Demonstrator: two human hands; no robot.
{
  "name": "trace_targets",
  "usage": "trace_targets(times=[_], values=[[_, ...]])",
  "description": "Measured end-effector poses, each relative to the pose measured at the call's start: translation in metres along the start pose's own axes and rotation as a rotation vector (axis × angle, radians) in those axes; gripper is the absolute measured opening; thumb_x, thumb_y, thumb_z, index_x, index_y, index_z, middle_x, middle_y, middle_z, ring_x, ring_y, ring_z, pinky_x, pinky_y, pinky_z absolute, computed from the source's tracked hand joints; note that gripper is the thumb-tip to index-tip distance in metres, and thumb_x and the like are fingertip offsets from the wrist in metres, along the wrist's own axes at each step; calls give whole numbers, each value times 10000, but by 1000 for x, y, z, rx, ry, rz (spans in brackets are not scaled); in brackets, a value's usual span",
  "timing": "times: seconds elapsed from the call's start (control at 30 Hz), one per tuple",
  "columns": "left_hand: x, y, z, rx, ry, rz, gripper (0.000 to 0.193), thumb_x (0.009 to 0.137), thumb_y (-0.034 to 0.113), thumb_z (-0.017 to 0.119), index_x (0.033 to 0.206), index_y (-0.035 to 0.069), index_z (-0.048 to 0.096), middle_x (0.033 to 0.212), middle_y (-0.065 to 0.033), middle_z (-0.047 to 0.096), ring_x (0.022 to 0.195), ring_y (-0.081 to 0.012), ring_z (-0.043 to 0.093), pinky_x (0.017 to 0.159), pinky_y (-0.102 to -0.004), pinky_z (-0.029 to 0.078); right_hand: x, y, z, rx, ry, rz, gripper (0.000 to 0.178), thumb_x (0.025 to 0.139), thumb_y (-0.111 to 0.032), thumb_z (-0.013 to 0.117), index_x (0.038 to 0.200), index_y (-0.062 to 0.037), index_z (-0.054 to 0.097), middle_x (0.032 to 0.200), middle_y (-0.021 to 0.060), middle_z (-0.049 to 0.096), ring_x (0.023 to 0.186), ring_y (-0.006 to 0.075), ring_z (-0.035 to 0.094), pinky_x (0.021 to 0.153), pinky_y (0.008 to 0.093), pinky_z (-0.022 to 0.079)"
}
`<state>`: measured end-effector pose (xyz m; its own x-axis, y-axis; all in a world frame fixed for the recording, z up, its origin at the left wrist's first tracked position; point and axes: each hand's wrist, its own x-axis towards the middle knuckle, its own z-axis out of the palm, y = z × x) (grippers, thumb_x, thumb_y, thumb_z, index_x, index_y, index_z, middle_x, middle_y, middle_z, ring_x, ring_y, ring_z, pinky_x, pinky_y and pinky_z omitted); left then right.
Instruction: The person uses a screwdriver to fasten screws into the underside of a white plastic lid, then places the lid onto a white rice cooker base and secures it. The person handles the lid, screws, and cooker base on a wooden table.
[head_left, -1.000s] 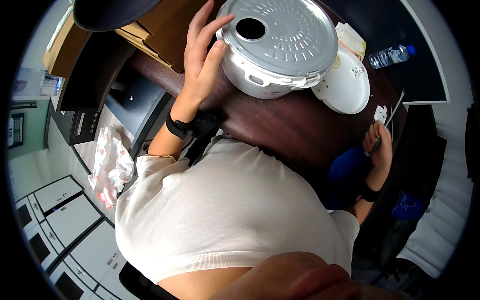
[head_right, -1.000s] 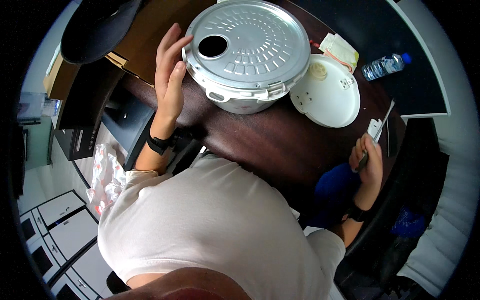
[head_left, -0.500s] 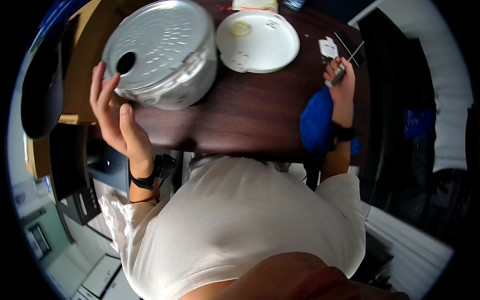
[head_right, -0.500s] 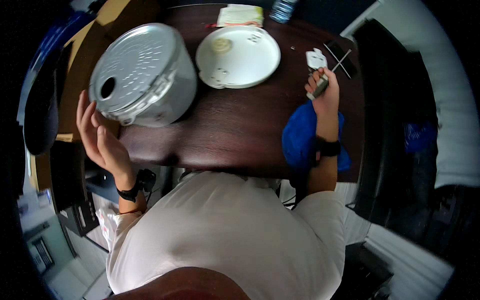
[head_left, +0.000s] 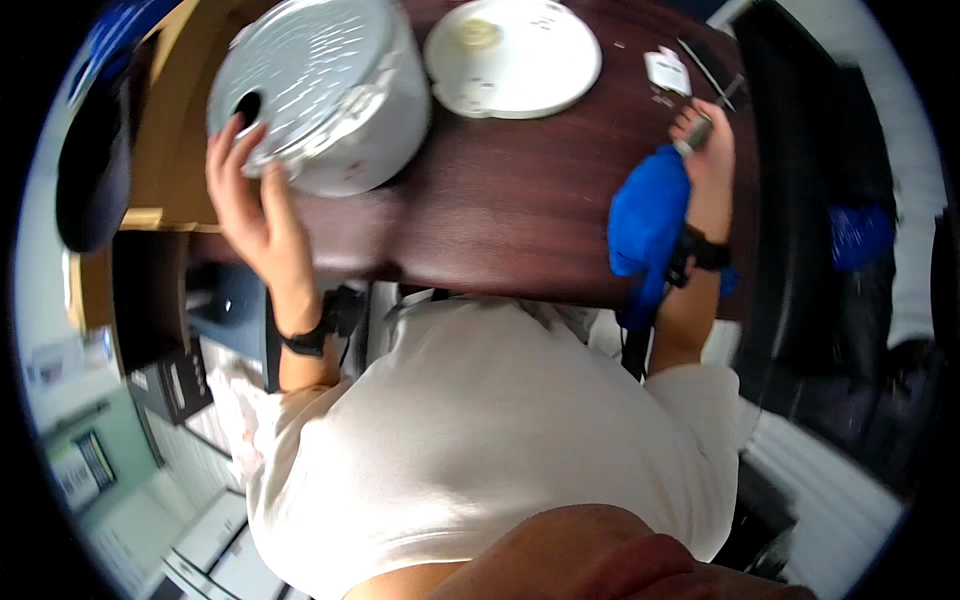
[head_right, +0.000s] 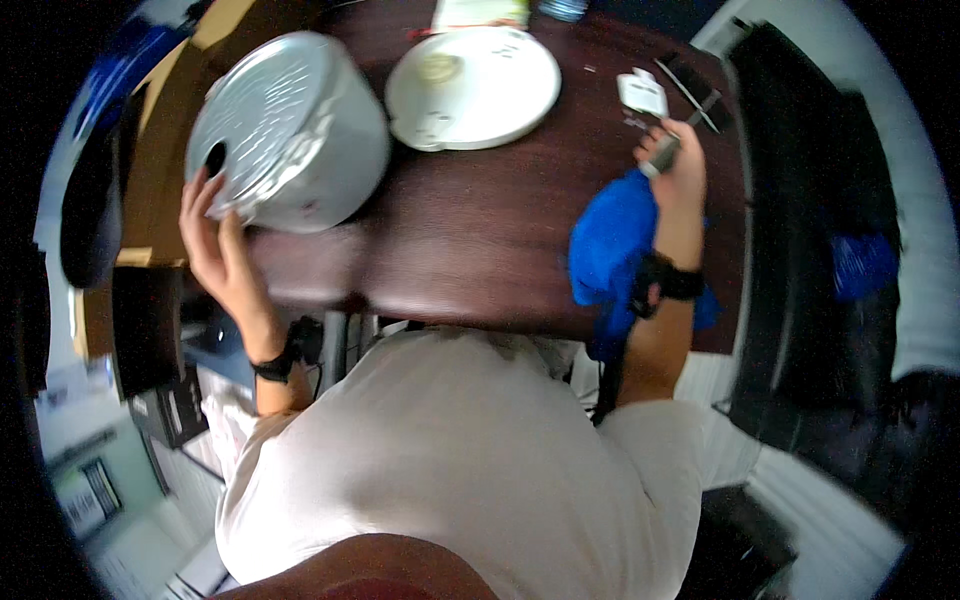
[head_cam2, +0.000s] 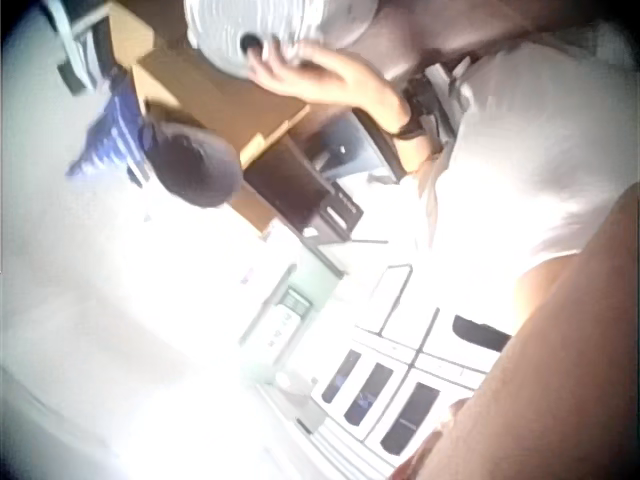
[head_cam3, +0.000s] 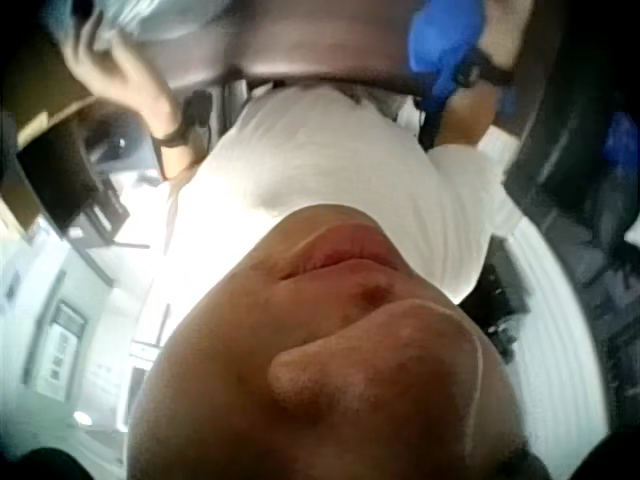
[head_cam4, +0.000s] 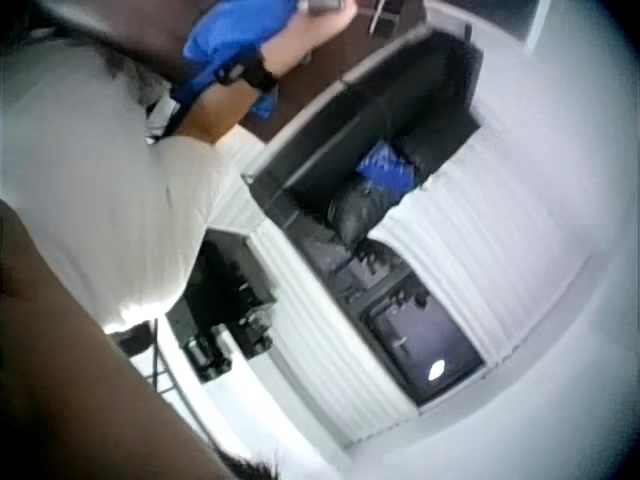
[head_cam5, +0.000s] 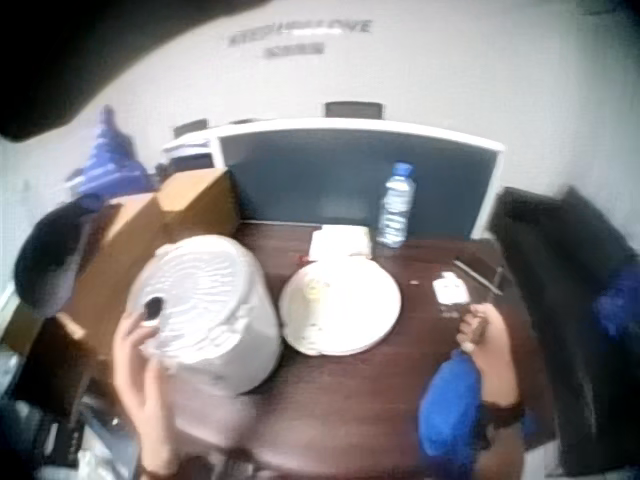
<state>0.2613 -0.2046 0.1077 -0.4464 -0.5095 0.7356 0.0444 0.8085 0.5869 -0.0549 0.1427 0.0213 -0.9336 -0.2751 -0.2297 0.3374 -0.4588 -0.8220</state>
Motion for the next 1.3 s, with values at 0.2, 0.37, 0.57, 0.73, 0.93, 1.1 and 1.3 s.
trace_targets(times=[0.2, 0.37, 0.57, 0.73, 0.93, 1.1, 1.3], values=[[-4, -23, -16, 131, -27, 136, 252, 835, 50, 558, 1064, 37, 660, 1225, -147, 592, 1282, -351, 444, 1045, -422, 352, -11, -2, -2, -148, -111, 23, 191, 899, -224, 577, 981, -55, 539, 742, 6, 481, 638, 108, 465, 557, 259, 386], [-8, -25, -26, 111, -73, 151, 295, 817, 31, 559, 1095, 40, 655, 1243, -137, 589, 1281, -338, 453, 1031, -418, 377, 1, 0, -11, -93, -112, 26, 199, 929, -188, 508, 1045, -29, 537, 797, 48, 509, 665, 141, 473, 561, 276, 393], [-6, -26, -31, 186, -128, 192, 342, 822, 9, 527, 1144, 23, 641, 1276, -148, 575, 1311, -315, 435, 1047, -403, 380, -3, 4, -15, -81, -140, 14, 196, 928, -183, 508, 1054, -37, 539, 801, 48, 515, 666, 149, 479, 560, 280, 398], [-7, -30, -27, 177, -73, 233, 330, 798, 41, 551, 1109, 81, 656, 1235, -120, 595, 1261, -336, 465, 1032, -425, 358, -4, 5, -15, -96, -142, 27, 195, 922, -191, 518, 1049, -44, 542, 798, 45, 512, 668, 148, 480, 558, 278, 398], [-9, -31, -28, 193, -73, 239, 348, 793, 32, 548, 1115, 98, 663, 1236, -114, 592, 1262, -336, 463, 1031, -423, 361, -10, 5, -12, -96, -131, 27, 198, 921, -195, 524, 1055, -51, 541, 789, 44, 507, 659, 144, 476, 555, 271, 396], [-8, -28, -21, 135, -88, 234, 381, 776, -6, 546, 1124, 94, 664, 1249, -129, 579, 1273, -330, 455, 1047, -417, 354, -17, 0, -17, -118, -109, 16, 217, 927, -211, 546, 1078, -55, 546, 758, 11, 503, 627, 111, 481, 553, 258, 402], [-7, -13, -27, 100, -94, 213, 341, 855, -20, 497, 1173, -20, 621, 1321, -179, 528, 1361, -320, 358, 1079, -408, 331, -32, -12, 12, -489, -45, 53, 234, 911, -237, 580, 1000, -22, 568, 759, 52, 587, 593, 114, 552, 499, 254, 446]])
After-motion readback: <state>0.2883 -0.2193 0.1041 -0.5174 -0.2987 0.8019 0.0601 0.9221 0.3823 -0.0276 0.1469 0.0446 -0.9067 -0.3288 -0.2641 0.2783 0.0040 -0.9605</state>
